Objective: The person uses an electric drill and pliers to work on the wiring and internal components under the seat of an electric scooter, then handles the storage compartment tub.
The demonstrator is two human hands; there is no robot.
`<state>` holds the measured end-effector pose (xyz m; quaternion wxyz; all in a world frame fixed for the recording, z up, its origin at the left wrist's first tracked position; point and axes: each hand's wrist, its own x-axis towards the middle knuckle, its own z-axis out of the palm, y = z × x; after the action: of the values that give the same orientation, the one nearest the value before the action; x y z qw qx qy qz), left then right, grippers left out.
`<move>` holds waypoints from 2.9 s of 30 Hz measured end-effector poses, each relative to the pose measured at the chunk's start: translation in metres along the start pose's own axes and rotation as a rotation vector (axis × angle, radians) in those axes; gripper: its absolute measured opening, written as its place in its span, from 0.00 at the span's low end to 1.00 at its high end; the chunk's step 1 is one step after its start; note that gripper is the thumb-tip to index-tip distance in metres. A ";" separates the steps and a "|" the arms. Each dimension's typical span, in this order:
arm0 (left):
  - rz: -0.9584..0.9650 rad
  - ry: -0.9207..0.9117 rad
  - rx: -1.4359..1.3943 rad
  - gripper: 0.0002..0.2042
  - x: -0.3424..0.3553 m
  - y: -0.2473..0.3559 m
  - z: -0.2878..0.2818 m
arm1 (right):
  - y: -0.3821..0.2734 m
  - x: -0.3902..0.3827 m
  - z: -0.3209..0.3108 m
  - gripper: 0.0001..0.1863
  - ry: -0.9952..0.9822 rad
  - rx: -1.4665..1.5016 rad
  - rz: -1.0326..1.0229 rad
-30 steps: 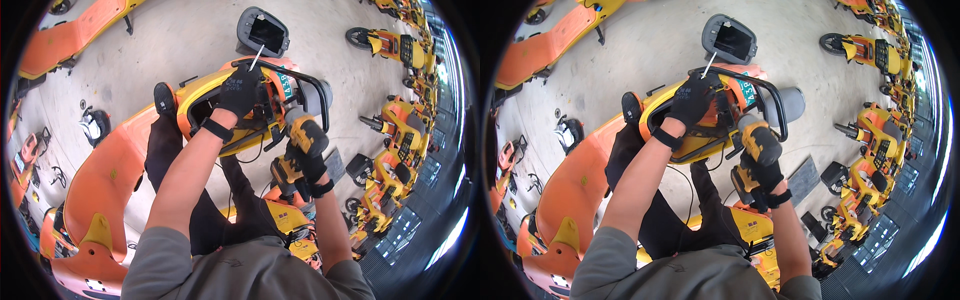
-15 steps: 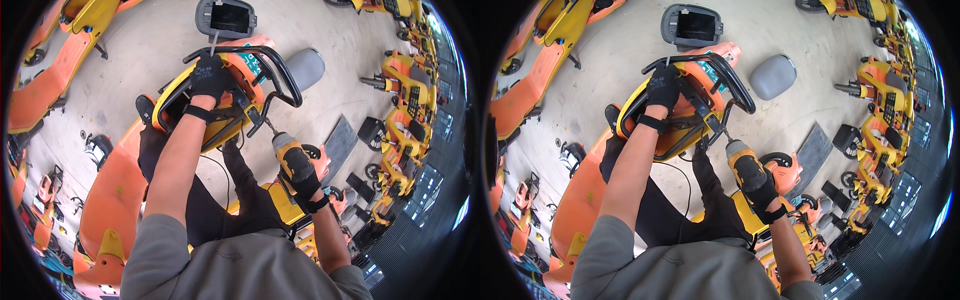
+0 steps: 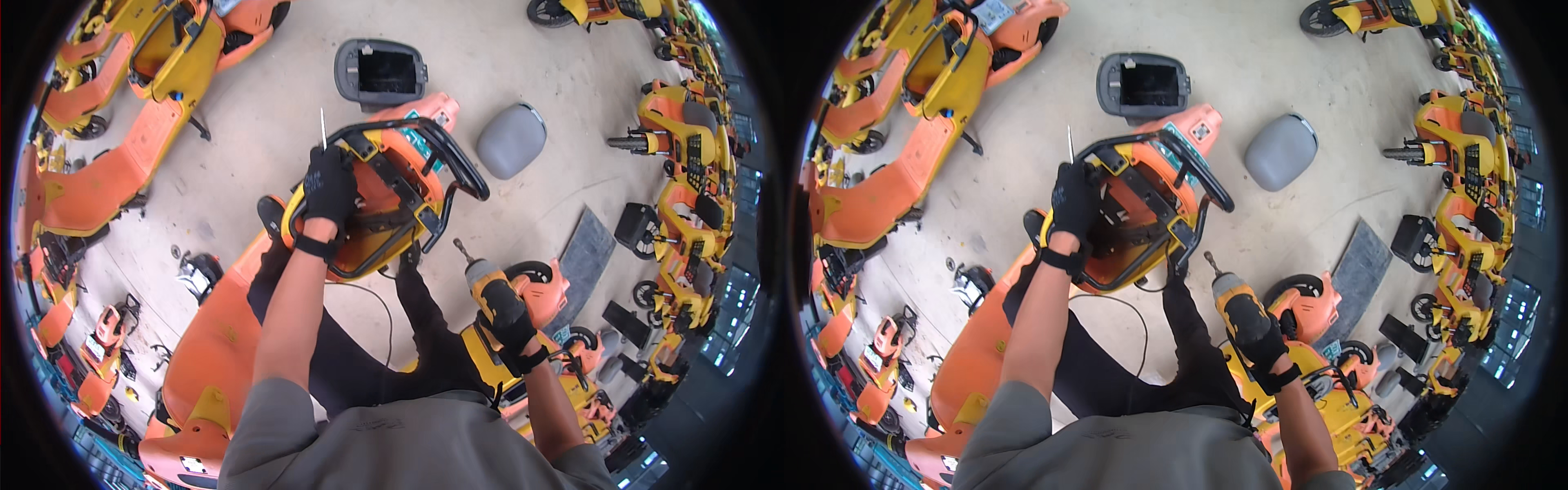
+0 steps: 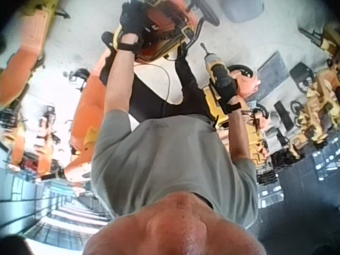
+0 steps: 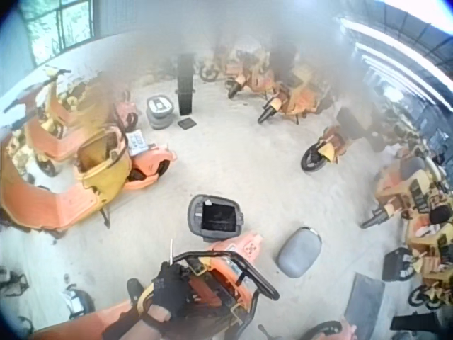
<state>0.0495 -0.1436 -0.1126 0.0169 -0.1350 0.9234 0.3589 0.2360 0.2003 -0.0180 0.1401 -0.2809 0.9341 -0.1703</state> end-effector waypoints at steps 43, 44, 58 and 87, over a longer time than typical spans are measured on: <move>-0.330 -0.352 -0.499 0.06 -0.178 -0.081 -0.025 | 0.119 -0.153 0.125 0.12 -0.202 0.555 1.003; -0.487 -0.315 -0.642 0.07 -0.176 -0.060 -0.029 | 0.115 -0.149 0.113 0.12 -0.190 0.638 1.077; -0.604 -0.483 -0.658 0.11 -0.219 -0.003 -0.047 | 0.128 -0.192 0.173 0.18 -0.007 1.314 1.439; -0.586 -0.932 -0.326 0.22 -0.256 -0.079 -0.004 | 0.029 -0.236 0.113 0.31 0.471 1.000 1.332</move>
<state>0.3174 -0.1415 -0.1290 0.4999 -0.2135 0.6753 0.4985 0.4522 0.3313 -0.0921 0.1206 0.4621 0.7242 -0.4975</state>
